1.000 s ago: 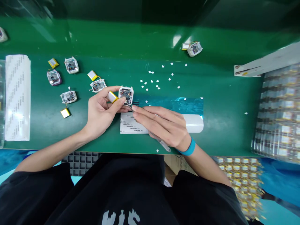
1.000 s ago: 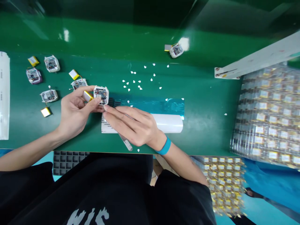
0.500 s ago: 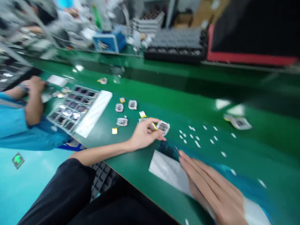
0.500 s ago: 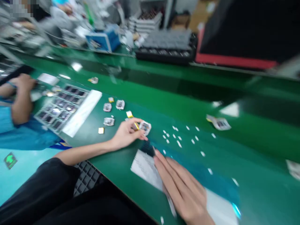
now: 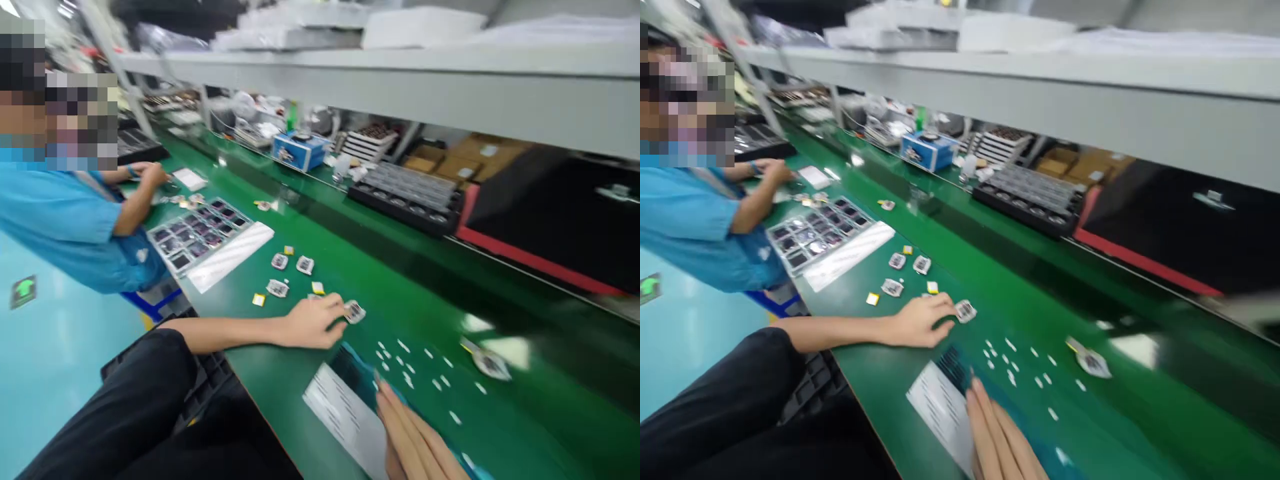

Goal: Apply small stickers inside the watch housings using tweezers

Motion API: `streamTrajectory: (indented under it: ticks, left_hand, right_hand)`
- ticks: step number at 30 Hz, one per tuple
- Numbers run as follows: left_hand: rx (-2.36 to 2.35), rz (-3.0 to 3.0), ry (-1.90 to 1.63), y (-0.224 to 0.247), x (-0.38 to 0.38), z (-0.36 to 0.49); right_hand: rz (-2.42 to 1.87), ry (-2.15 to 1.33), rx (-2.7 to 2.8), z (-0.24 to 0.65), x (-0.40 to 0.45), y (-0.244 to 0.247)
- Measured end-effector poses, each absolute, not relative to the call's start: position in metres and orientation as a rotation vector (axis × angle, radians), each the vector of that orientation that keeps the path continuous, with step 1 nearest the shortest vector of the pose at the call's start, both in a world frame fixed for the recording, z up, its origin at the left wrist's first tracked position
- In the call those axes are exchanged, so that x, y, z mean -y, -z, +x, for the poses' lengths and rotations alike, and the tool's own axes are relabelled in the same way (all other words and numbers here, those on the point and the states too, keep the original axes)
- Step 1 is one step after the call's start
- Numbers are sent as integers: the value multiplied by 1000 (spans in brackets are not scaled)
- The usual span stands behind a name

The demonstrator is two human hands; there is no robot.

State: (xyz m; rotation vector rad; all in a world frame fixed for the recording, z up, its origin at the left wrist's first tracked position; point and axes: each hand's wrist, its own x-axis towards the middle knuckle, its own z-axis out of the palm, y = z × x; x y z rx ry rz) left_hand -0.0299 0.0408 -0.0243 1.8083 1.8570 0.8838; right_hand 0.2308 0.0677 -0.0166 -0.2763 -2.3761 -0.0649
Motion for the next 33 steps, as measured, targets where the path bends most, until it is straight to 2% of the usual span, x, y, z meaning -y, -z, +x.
streamTrajectory:
  ticks: [6, 14, 20, 25, 33]
  left_hand:
    - [-1725, 2018, -919, 35, -44, -34]
    - [-1829, 2251, -689, 29, -47, -33]
    - [-1594, 2328, -585, 18, -126, 21]
    - [-1672, 2255, -560, 13, -198, 91]
    - [-1615, 1964, -550, -6, -232, 104]
  right_hand:
    - [-286, 148, 2385, 230, -52, -3]
    - [-294, 253, 2292, 229, -51, -4]
    - [-331, 392, 2192, 233, -51, 7]
    - [-456, 443, 2276, 233, -65, 31]
    - [-615, 386, 2436, 231, -69, 34]
